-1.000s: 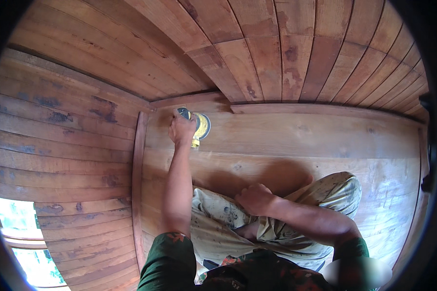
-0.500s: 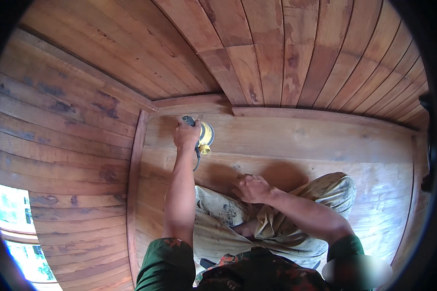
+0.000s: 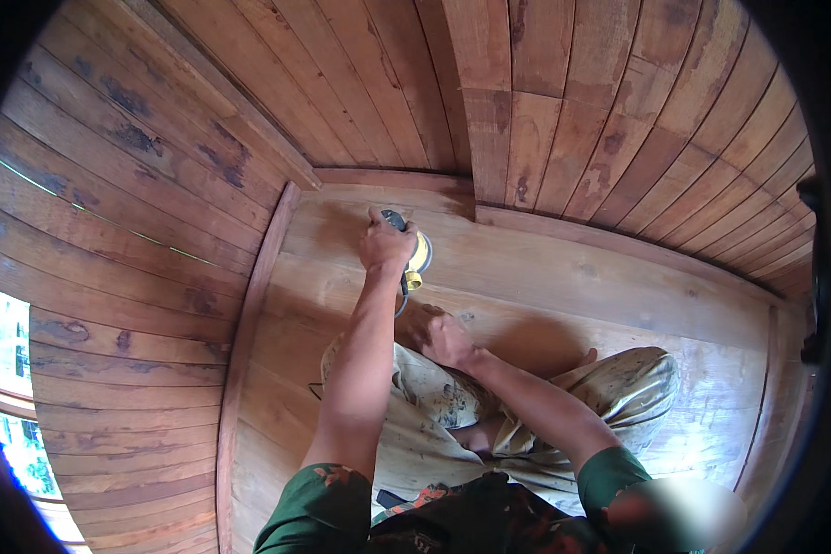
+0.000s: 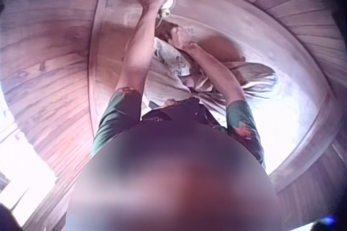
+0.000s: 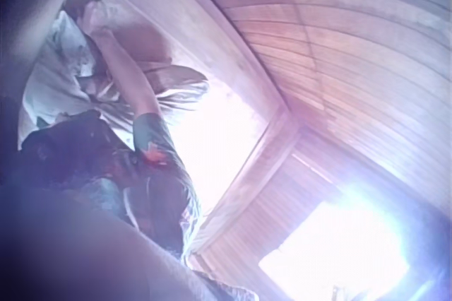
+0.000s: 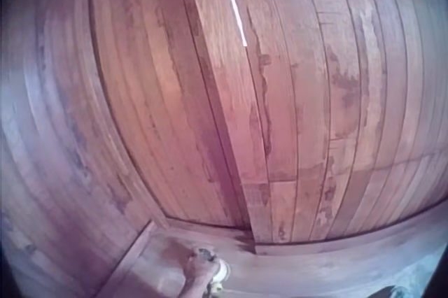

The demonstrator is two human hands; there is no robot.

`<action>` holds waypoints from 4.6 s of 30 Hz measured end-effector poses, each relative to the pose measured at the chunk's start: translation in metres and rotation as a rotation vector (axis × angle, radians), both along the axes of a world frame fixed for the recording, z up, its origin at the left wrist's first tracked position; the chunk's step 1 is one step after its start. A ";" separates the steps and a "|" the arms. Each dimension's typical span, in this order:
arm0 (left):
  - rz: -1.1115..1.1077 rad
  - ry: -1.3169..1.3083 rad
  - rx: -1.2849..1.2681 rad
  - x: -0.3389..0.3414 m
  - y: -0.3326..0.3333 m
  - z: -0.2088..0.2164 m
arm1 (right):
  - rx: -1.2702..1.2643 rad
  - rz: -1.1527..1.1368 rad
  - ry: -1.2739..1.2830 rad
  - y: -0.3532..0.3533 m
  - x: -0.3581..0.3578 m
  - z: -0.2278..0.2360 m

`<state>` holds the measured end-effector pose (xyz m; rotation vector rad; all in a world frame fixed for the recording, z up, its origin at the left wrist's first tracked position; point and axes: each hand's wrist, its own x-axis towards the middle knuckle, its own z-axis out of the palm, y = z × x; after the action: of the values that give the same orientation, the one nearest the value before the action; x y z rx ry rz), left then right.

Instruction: The person uses an electric orbital sander to smooth the surface of a wooden floor and the adjacent curved wall base. They move the sander along the floorboards and the junction with the wall, occasionally using their free hand to feel the surface.

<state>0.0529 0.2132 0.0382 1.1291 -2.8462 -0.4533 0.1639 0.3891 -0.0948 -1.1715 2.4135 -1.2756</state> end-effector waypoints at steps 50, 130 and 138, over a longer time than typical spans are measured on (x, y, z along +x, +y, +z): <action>0.301 0.252 0.032 -0.037 -0.013 -0.030 | -0.365 -0.550 -0.355 0.017 -0.044 0.037; -0.431 0.000 -0.129 -0.014 -0.015 -0.007 | 0.200 0.190 -0.147 0.065 0.066 0.130; -0.270 -0.031 -0.210 -0.053 -0.099 -0.016 | 0.225 0.197 -0.183 0.063 0.060 0.134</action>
<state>-0.0001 0.1139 0.0220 0.7282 -2.9967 -0.1417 0.2237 0.4521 0.0390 -1.1413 2.1820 -0.9776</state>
